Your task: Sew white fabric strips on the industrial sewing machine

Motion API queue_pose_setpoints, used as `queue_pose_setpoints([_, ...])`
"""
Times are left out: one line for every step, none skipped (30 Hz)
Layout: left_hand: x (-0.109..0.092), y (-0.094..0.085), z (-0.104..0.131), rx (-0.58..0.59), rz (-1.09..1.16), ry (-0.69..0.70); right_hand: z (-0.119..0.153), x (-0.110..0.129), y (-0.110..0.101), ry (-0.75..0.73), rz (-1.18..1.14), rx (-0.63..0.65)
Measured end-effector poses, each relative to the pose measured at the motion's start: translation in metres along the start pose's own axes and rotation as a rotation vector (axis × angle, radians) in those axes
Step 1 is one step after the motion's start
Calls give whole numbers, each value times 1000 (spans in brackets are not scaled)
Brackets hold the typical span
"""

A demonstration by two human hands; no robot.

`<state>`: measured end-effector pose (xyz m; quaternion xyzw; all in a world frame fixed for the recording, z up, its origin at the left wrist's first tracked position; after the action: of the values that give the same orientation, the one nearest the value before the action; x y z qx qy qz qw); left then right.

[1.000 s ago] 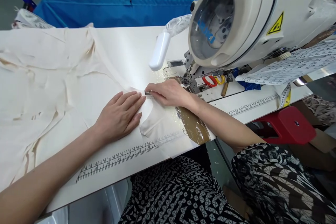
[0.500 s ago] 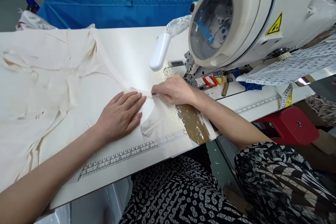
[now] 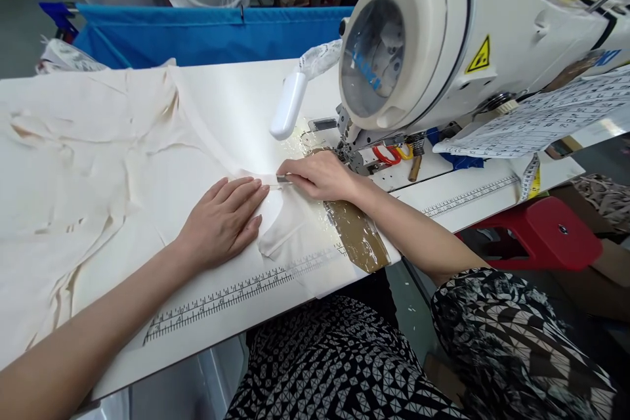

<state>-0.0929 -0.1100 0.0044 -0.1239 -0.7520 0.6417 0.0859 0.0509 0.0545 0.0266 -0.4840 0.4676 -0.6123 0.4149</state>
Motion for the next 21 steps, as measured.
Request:
queue_pose_setpoints([0,0,0,0,6,0,-1,0,1,-4,7,-1])
queue_pose_setpoints([0,0,0,0,8,1,-1,0,1,-7,11,-5])
queue_pose_setpoints([0,0,0,-2,5,3,-2,0,2,-11,11,-10])
queue_pose_setpoints([0,0,0,-3,-2,7,-2,0,3,-14,9,-17])
queue_pose_setpoints([0,0,0,-6,-10,10,-2,-1,3,-17,6,-24])
queue_pose_setpoints([0,0,0,-11,-18,13,-1,-1,3,-19,1,-29])
queue_pose_setpoints([-1,0,0,-17,-24,15,-1,-2,3,-20,-4,-33])
queue_pose_setpoints([-1,0,0,-24,-27,16,-1,-2,3,-21,-10,-35])
queue_pose_setpoints([-1,0,0,-29,-27,16,-1,-2,3,-23,-16,-35])
queue_pose_setpoints([-1,0,0,-35,-23,17,0,-1,3,-26,-22,-33])
queue_pose_setpoints([0,0,0,-39,-16,17,-1,-1,3,-28,-27,-30])
queue_pose_setpoints([0,1,0,-42,-9,17,-1,0,3,-31,-28,-29])
queue_pose_setpoints([0,1,0,-45,-4,18,-1,0,3,-34,-25,-27])
queue_pose_setpoints([0,1,0,-48,-1,21,-2,1,3,-37,-19,-23])
queue_pose_setpoints([0,1,0,-51,0,23,-3,2,3,-40,-7,-17])
queue_pose_setpoints([0,1,0,-52,-2,26,-3,3,3,-42,9,-8])
queue_pose_setpoints([-1,1,0,-52,-5,28,-4,4,3,-44,30,4])
queue_pose_setpoints([-1,1,0,-50,-6,29,-4,4,2,-44,55,16])
queue_pose_setpoints([0,1,0,-47,-3,26,-4,5,0,-43,84,28])
queue_pose_setpoints([0,1,0,-42,4,19,-3,5,-1,-39,115,43])
queue_pose_setpoints([0,1,0,-36,11,12,-2,6,-4,-36,147,60])
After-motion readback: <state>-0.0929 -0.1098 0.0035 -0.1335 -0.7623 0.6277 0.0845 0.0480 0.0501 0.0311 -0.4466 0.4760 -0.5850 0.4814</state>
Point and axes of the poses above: each hand's wrist, its own z-axis away from the middle knuckle, its own y-axis out of the palm, x = y × z, the point moved 3 cm from there along -z, towards the middle knuckle, and after that the axes turned 8 degrees about x, right-handed, at the moved point
